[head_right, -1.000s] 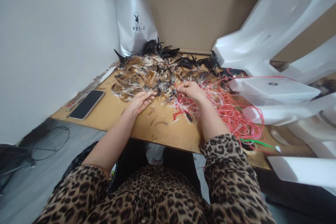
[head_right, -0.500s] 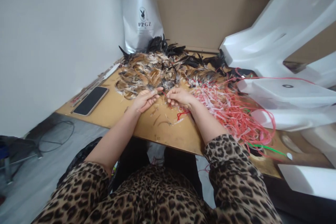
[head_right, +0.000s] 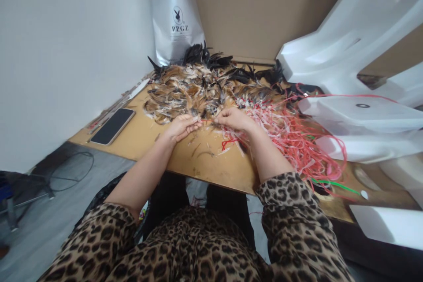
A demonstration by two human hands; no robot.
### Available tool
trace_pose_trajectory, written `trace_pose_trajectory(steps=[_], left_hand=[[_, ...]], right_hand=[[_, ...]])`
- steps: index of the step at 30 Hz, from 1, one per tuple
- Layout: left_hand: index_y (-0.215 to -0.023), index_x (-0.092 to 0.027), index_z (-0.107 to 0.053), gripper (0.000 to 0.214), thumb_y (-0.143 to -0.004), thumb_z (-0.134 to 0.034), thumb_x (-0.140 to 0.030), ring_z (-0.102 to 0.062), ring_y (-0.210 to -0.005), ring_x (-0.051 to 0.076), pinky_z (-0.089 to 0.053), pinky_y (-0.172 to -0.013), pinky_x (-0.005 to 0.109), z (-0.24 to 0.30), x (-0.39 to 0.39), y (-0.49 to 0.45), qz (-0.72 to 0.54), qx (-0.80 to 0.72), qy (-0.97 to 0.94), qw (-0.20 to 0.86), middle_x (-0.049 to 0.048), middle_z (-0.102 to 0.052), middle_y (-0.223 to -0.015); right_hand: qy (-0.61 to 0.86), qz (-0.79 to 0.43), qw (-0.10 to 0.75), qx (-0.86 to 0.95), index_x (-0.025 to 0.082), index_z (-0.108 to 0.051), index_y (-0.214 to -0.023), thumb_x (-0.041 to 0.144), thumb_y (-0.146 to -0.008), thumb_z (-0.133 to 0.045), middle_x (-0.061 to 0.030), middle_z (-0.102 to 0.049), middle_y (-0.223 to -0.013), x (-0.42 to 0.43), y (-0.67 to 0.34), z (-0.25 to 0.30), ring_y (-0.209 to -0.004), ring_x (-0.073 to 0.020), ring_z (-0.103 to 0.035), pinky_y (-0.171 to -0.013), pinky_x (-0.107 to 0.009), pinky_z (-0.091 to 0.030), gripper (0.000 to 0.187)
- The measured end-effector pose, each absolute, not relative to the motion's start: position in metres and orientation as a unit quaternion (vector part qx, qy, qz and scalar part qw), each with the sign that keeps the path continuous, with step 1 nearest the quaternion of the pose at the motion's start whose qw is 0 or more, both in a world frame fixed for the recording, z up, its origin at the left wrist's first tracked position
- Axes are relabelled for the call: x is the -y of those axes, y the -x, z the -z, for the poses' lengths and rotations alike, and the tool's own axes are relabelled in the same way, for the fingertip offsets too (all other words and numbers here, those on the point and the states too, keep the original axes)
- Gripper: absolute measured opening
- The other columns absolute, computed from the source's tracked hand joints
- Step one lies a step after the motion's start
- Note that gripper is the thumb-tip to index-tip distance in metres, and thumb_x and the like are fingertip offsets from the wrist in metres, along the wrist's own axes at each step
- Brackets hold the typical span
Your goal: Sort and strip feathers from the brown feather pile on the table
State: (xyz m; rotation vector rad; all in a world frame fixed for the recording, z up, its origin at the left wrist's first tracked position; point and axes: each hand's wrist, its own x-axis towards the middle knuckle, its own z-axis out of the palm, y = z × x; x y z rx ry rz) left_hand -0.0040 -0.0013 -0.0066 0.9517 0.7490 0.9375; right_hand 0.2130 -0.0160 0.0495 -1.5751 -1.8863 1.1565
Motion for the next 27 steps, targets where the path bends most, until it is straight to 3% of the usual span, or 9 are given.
trace_pose_trajectory(steps=[3, 5, 8, 11, 14, 18, 27], left_hand=[[-0.072, -0.007, -0.066, 0.013, -0.071, -0.069, -0.019, -0.063, -0.063, 0.008, -0.050, -0.065, 0.017, 0.009, -0.002, 0.005, -0.440, -0.336, -0.405, 0.728, 0.0092, -0.068, -0.073], [-0.072, -0.007, -0.066, 0.011, -0.070, -0.069, -0.018, -0.063, -0.063, 0.008, -0.050, -0.066, 0.017, 0.011, -0.003, 0.005, -0.442, -0.331, -0.397, 0.733, 0.0089, -0.068, -0.073], [-0.071, -0.007, -0.066, 0.011, -0.070, -0.069, -0.018, -0.063, -0.064, 0.009, -0.050, -0.066, 0.017, 0.012, -0.003, 0.004, -0.439, -0.322, -0.399, 0.738, 0.0091, -0.068, -0.073], [-0.072, -0.007, -0.066, 0.010, -0.071, -0.068, -0.017, -0.063, -0.065, 0.008, -0.050, -0.067, 0.017, 0.010, -0.002, 0.003, -0.438, -0.320, -0.403, 0.738, 0.0094, -0.069, -0.074], [-0.072, -0.007, -0.066, 0.011, -0.071, -0.068, -0.018, -0.063, -0.064, 0.008, -0.050, -0.066, 0.017, 0.008, -0.001, 0.004, -0.437, -0.331, -0.402, 0.733, 0.0092, -0.068, -0.072], [-0.072, -0.007, -0.066, 0.012, -0.070, -0.069, -0.019, -0.063, -0.063, 0.008, -0.050, -0.065, 0.017, 0.008, 0.000, 0.004, -0.433, -0.340, -0.407, 0.729, 0.0092, -0.068, -0.071], [-0.070, -0.007, -0.066, 0.020, -0.064, -0.074, -0.024, -0.061, -0.059, 0.008, -0.048, -0.057, 0.017, 0.003, 0.004, 0.000, -0.401, -0.376, -0.444, 0.708, 0.0084, -0.067, -0.067]], right_hand=[[0.659, -0.274, 0.190, 0.675, 0.014, -0.061, -0.057, 0.040, -0.066, -0.063, 0.0025, -0.048, -0.044, 0.016, -0.230, -0.054, -0.043, -0.0075, -0.041, -0.045, -0.022, -0.030, 0.028], [0.681, -0.223, 0.239, 0.655, 0.013, -0.064, -0.060, 0.036, -0.067, -0.063, 0.0002, -0.053, -0.048, 0.017, -0.234, -0.057, -0.049, -0.0098, -0.047, -0.048, -0.022, -0.033, 0.024], [0.628, -0.307, 0.334, 0.632, 0.013, -0.067, -0.082, 0.034, -0.070, -0.061, -0.0013, -0.060, -0.056, 0.023, -0.221, -0.061, -0.051, -0.0105, -0.052, -0.050, -0.022, -0.039, 0.026], [0.552, -0.424, 0.360, 0.621, 0.014, -0.064, -0.093, 0.032, -0.067, -0.065, -0.0034, -0.064, -0.068, 0.029, -0.197, -0.056, -0.049, -0.0096, -0.052, -0.049, -0.023, -0.042, 0.032], [0.495, -0.502, 0.339, 0.623, 0.015, -0.061, -0.092, 0.026, -0.062, -0.068, -0.0038, -0.065, -0.076, 0.029, -0.179, -0.043, -0.052, -0.0092, -0.054, -0.047, -0.021, -0.044, 0.032], [0.511, -0.464, 0.275, 0.669, 0.013, -0.062, -0.074, 0.034, -0.067, -0.063, 0.0015, -0.056, -0.053, 0.023, -0.179, -0.031, -0.043, -0.0066, -0.046, -0.042, -0.018, -0.036, 0.021], [0.539, -0.348, 0.342, 0.687, 0.012, -0.065, -0.070, 0.040, -0.066, -0.059, 0.0015, -0.054, -0.054, 0.016, -0.180, -0.031, -0.048, -0.0074, -0.040, -0.048, -0.021, -0.032, 0.029]])
